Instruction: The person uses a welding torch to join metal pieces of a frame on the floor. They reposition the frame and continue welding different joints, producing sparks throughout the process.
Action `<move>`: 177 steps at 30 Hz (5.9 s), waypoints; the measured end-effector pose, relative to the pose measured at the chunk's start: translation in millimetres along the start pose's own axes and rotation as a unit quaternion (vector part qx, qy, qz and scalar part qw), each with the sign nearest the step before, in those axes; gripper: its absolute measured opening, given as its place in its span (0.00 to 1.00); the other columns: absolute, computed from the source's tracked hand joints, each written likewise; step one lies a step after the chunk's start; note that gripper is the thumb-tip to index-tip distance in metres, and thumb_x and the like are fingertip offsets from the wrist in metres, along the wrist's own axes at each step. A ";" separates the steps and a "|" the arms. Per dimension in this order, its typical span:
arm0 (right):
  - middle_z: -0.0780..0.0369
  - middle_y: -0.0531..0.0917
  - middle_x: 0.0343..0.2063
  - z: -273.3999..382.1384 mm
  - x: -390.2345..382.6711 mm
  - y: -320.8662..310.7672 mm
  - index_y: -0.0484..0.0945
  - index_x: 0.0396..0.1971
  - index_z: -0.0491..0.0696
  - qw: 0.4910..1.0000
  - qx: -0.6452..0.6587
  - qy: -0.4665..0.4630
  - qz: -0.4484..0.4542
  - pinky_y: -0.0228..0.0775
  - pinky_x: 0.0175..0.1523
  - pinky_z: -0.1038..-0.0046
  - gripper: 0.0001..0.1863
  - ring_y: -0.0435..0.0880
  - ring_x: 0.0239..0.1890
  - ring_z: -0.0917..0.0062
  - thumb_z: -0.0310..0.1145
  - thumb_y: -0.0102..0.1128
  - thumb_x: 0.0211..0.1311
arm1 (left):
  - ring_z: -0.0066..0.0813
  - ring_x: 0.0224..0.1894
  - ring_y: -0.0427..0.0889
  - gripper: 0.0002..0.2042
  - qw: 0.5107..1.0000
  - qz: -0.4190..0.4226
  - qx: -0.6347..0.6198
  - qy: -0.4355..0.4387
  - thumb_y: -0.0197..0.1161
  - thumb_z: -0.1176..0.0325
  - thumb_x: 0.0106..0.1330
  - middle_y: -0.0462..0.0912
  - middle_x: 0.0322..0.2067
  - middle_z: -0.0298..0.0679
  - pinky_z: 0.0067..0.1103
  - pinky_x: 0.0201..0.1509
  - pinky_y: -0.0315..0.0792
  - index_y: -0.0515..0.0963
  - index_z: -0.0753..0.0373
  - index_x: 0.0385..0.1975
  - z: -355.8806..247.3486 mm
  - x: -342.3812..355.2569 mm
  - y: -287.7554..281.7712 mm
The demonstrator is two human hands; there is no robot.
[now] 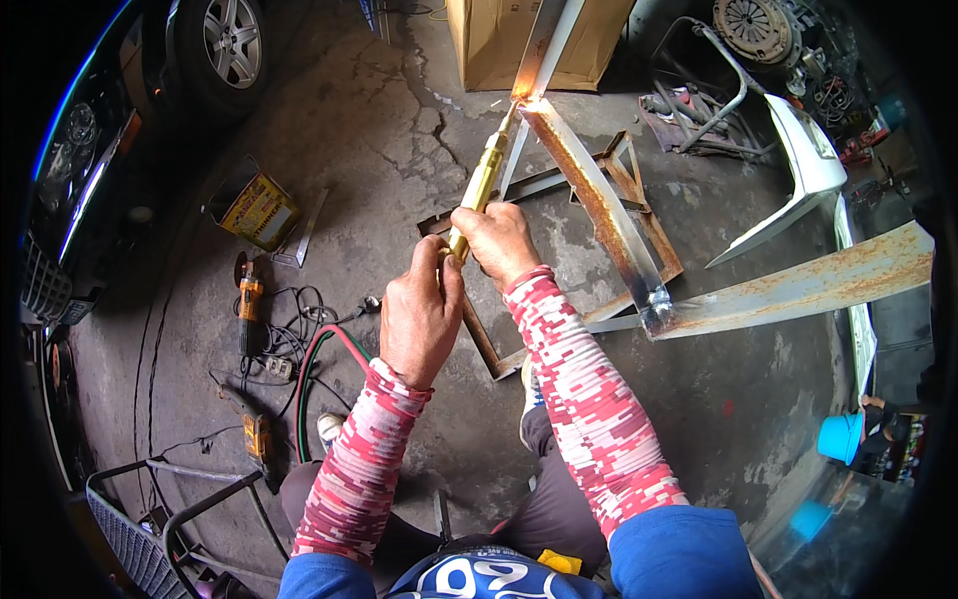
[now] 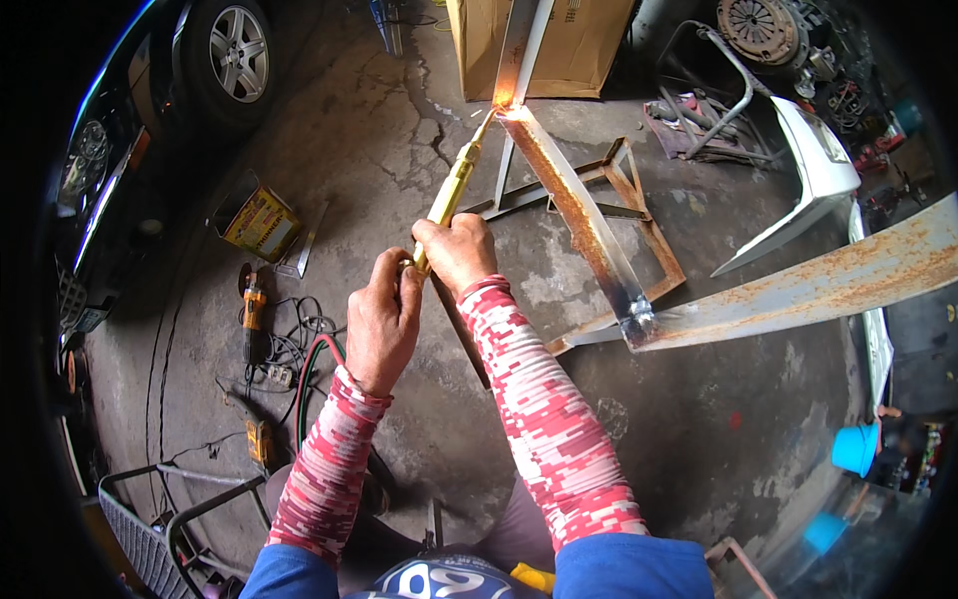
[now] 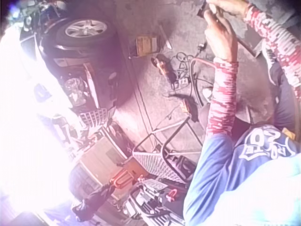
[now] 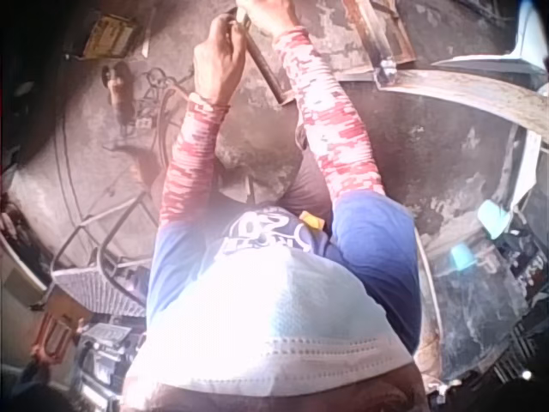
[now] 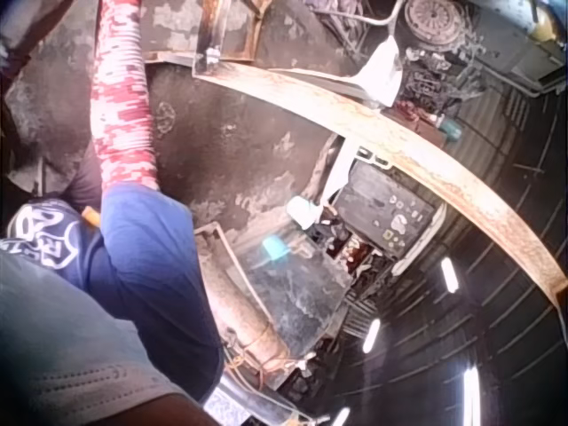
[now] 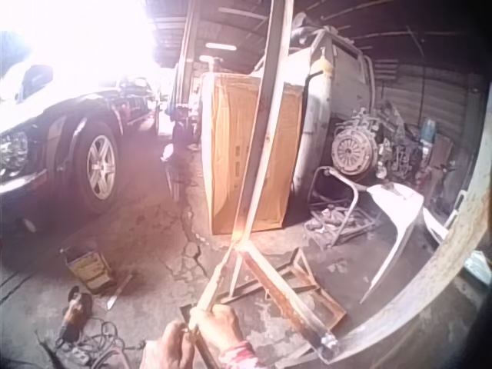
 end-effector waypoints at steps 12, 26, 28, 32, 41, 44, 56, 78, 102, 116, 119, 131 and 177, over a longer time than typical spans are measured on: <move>0.55 0.85 0.23 1.1 -0.4 -2.7 0.84 0.26 0.35 0.999 -0.034 0.001 -0.012 0.76 0.35 0.67 0.19 0.84 0.27 0.72 0.40 0.66 0.55 | 0.52 0.27 0.87 0.12 1.000 -0.009 0.024 -0.001 0.59 0.64 0.78 0.83 0.24 0.54 0.36 0.31 0.76 0.76 0.69 0.48 0.4 -0.7 -0.3; 0.49 0.88 0.26 -10.2 10.5 -3.3 0.86 0.28 0.35 0.999 -0.048 0.009 -0.022 0.80 0.40 0.64 0.20 0.90 0.30 0.64 0.42 0.67 0.54 | 0.61 0.29 0.85 0.12 1.000 -0.009 0.025 -0.003 0.62 0.64 0.76 0.82 0.25 0.58 0.43 0.29 0.74 0.72 0.67 0.45 1.9 2.5 1.4; 0.49 0.88 0.26 -10.3 11.1 -3.6 0.86 0.28 0.35 0.999 -0.047 -0.004 -0.019 0.80 0.40 0.64 0.20 0.90 0.30 0.64 0.43 0.67 0.54 | 0.62 0.29 0.84 0.12 1.000 -0.007 0.025 -0.005 0.62 0.63 0.76 0.82 0.25 0.58 0.43 0.28 0.74 0.72 0.66 0.44 2.5 2.6 2.1; 0.50 0.88 0.25 -10.5 11.4 -4.3 0.86 0.27 0.35 0.998 -0.053 -0.002 -0.026 0.80 0.39 0.64 0.20 0.90 0.30 0.65 0.42 0.67 0.53 | 0.55 0.26 0.86 0.12 1.000 -0.014 0.027 -0.003 0.59 0.64 0.78 0.82 0.23 0.54 0.37 0.30 0.75 0.76 0.68 0.47 3.0 2.7 2.2; 0.60 0.83 0.22 -5.5 6.6 -2.7 0.83 0.25 0.36 1.000 -0.017 -0.008 -0.006 0.73 0.34 0.71 0.16 0.81 0.26 0.77 0.37 0.64 0.59 | 0.54 0.27 0.86 0.11 1.000 -0.011 0.016 -0.014 0.60 0.65 0.77 0.82 0.24 0.55 0.36 0.31 0.75 0.76 0.68 0.48 2.5 2.0 2.9; 0.62 0.82 0.23 -3.0 4.0 -2.7 0.82 0.25 0.36 1.000 -0.020 0.002 -0.006 0.71 0.33 0.73 0.15 0.79 0.25 0.80 0.36 0.63 0.60 | 0.54 0.30 0.87 0.11 1.000 0.005 0.004 -0.020 0.58 0.68 0.77 0.84 0.27 0.57 0.36 0.34 0.77 0.76 0.68 0.51 1.6 1.7 4.3; 0.46 0.89 0.35 -6.2 6.0 -4.6 0.84 0.37 0.34 0.994 -0.112 0.000 0.008 0.82 0.48 0.64 0.27 0.91 0.40 0.60 0.47 0.70 0.54 | 0.59 0.38 0.87 0.13 0.999 0.013 -0.044 0.015 0.58 0.69 0.76 0.86 0.33 0.58 0.41 0.39 0.80 0.73 0.63 0.56 -4.0 3.6 -0.9; 0.57 0.84 0.26 -8.4 9.2 -1.0 0.83 0.31 0.39 0.988 -0.139 -0.062 -0.004 0.75 0.39 0.65 0.19 0.84 0.32 0.70 0.44 0.68 0.58 | 0.65 0.35 0.84 0.12 0.998 0.001 -0.046 0.033 0.58 0.68 0.75 0.83 0.29 0.61 0.50 0.36 0.76 0.73 0.62 0.54 -7.8 2.8 -7.6; 0.60 0.86 0.28 -0.8 3.7 -2.1 0.85 0.34 0.36 0.993 -0.114 -0.034 0.014 0.76 0.39 0.71 0.16 0.83 0.31 0.78 0.38 0.67 0.62 | 0.61 0.33 0.86 0.12 0.998 -0.015 -0.057 0.029 0.59 0.68 0.76 0.83 0.26 0.60 0.42 0.32 0.77 0.73 0.66 0.53 -0.4 4.6 0.0; 0.47 0.89 0.30 -2.4 5.1 -3.1 0.85 0.31 0.35 0.994 -0.104 -0.026 -0.004 0.82 0.43 0.64 0.22 0.91 0.35 0.61 0.44 0.70 0.52 | 0.54 0.36 0.89 0.12 0.999 0.013 -0.034 -0.022 0.56 0.70 0.77 0.86 0.32 0.58 0.35 0.38 0.79 0.75 0.69 0.54 0.2 4.3 -1.1; 0.47 0.89 0.29 -1.6 3.6 -3.2 0.85 0.31 0.35 0.995 -0.100 -0.020 -0.003 0.82 0.42 0.63 0.22 0.91 0.35 0.61 0.43 0.70 0.52 | 0.54 0.36 0.89 0.13 0.999 0.013 -0.036 -0.027 0.57 0.70 0.76 0.86 0.32 0.58 0.35 0.38 0.79 0.75 0.69 0.54 0.1 3.9 -0.8; 0.47 0.88 0.28 0.2 3.2 -1.9 0.85 0.30 0.36 0.994 -0.104 -0.033 -0.005 0.81 0.42 0.62 0.21 0.91 0.34 0.59 0.43 0.69 0.51 | 0.59 0.34 0.87 0.12 0.999 0.003 -0.039 -0.007 0.58 0.68 0.76 0.84 0.28 0.59 0.40 0.35 0.78 0.74 0.67 0.54 2.0 3.8 1.1; 0.61 0.85 0.26 1.5 2.4 -1.3 0.86 0.33 0.36 0.990 -0.141 -0.021 0.014 0.75 0.38 0.70 0.18 0.82 0.31 0.78 0.40 0.68 0.61 | 0.59 0.31 0.87 0.12 0.999 0.002 -0.031 -0.008 0.58 0.67 0.76 0.82 0.24 0.59 0.40 0.32 0.77 0.74 0.67 0.54 4.9 6.1 1.5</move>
Point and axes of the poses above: each hand's wrist, its own x-axis towards the middle knuckle, its own y-axis out of the palm, z = x × y, the point moved 6 cm from there along x, towards the middle knuckle
